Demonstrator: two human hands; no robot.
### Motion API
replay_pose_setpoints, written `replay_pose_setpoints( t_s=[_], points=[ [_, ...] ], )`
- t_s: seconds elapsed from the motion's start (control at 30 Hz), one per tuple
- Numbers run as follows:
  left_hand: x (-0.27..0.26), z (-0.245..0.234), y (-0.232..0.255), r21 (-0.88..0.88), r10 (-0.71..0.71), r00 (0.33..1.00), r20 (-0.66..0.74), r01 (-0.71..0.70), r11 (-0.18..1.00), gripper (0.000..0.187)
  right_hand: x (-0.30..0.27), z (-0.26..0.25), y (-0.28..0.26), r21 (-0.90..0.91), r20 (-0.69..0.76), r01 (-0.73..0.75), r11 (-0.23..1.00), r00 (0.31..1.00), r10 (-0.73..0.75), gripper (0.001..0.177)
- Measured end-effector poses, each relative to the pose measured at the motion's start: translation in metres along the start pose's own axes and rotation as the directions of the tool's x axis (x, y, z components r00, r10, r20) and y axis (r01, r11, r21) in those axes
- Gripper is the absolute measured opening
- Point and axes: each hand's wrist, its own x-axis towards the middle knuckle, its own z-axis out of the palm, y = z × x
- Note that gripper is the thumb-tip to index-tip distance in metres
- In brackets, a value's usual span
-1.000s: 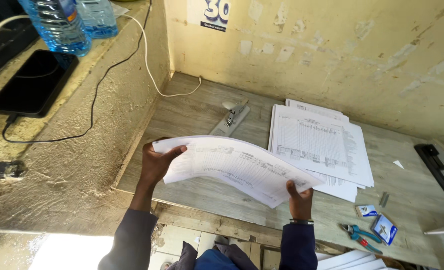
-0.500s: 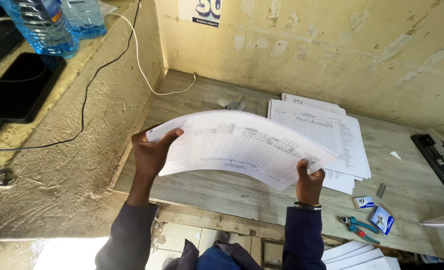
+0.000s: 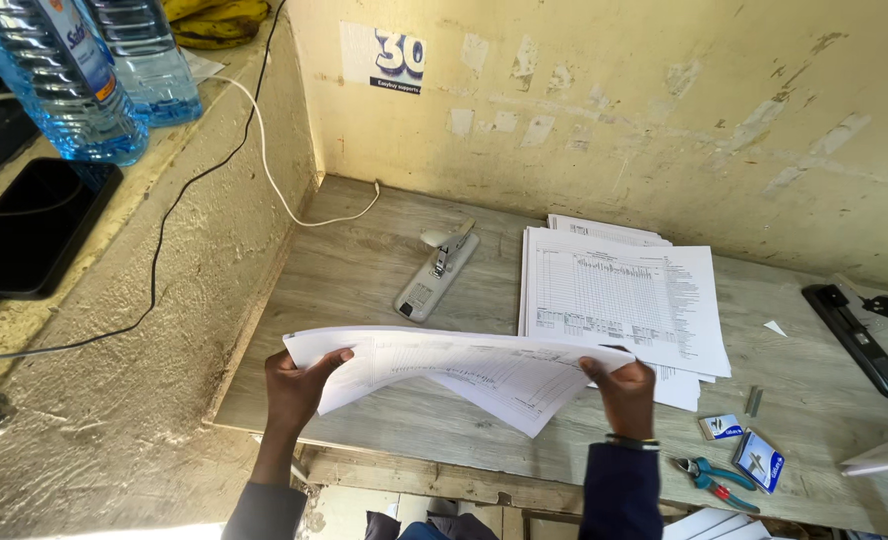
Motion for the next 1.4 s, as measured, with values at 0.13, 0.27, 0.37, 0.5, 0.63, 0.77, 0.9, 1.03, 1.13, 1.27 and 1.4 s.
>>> replay_pose_setpoints(
  t_s=[0.13, 0.27, 0.37, 0.5, 0.63, 0.77, 0.9, 1.03, 1.13, 1.27, 1.4],
  points=[
    [-0.006, 0.007, 0.026, -0.012, -0.013, 1.000, -0.006, 0.013, 1.000, 0.030, 0.022, -0.013, -0.083, -0.089, 0.189, 0.082, 0.993, 0.980, -0.064, 0.021],
    [-0.005, 0.009, 0.045, 0.005, -0.030, 0.999, -0.011, 0.030, 1.000, 0.031, 0.037, -0.006, -0.148, -0.368, 0.371, 0.164, 0.915, 0.928, -0.017, 0.015],
    [-0.006, 0.013, 0.051, -0.015, -0.013, 1.000, -0.029, 0.012, 1.000, 0.035, 0.035, 0.031, -0.194, -0.658, 0.462, 0.293, 0.694, 0.885, 0.065, 0.037],
    [-0.003, 0.014, 0.024, -0.011, 0.005, 1.000, -0.021, -0.005, 1.000, 0.034, 0.014, 0.113, -0.193, -0.529, 0.561, 0.560, 0.638, 0.795, -0.232, 0.037],
    [-0.003, 0.014, 0.018, -0.030, -0.009, 0.998, -0.057, 0.007, 1.000, 0.035, -0.005, 0.169, -0.192, -0.442, 0.730, 0.717, 0.539, 0.636, -0.248, 0.015],
    [-0.014, 0.008, 0.064, -0.017, -0.045, 0.996, -0.083, 0.044, 0.999, 0.034, -0.013, 0.179, -0.205, -0.457, 0.721, 0.740, 0.494, 0.633, -0.281, 0.008],
    [-0.008, -0.001, 0.032, 0.054, 0.134, 0.930, -0.343, -0.123, 0.991, 0.056, -0.007, 0.145, -0.223, -0.415, 0.646, 0.604, 0.680, 0.722, -0.247, 0.020],
    [-0.009, 0.014, 0.074, -0.211, -0.110, 0.958, -0.266, 0.054, 0.976, 0.126, 0.004, 0.103, -0.208, -0.227, 0.352, 0.416, 0.881, 0.878, -0.324, 0.007],
    [-0.007, 0.034, 0.069, -0.435, -0.137, 0.989, 0.053, 0.147, 0.888, 0.088, 0.005, 0.084, -0.197, -0.016, 0.208, 0.314, 0.949, 0.930, -0.304, 0.012],
    [-0.006, 0.043, 0.119, -0.330, -0.040, 0.972, 0.232, 0.117, 0.937, 0.023, -0.004, 0.080, -0.147, 0.155, 0.102, 0.197, 0.968, 0.972, -0.214, 0.022],
    [-0.002, 0.063, 0.110, -0.186, 0.010, 0.992, 0.125, 0.014, 0.983, 0.031, -0.023, 0.088, -0.107, 0.127, -0.060, 0.204, 0.971, 0.978, -0.197, 0.023]
  ],
)
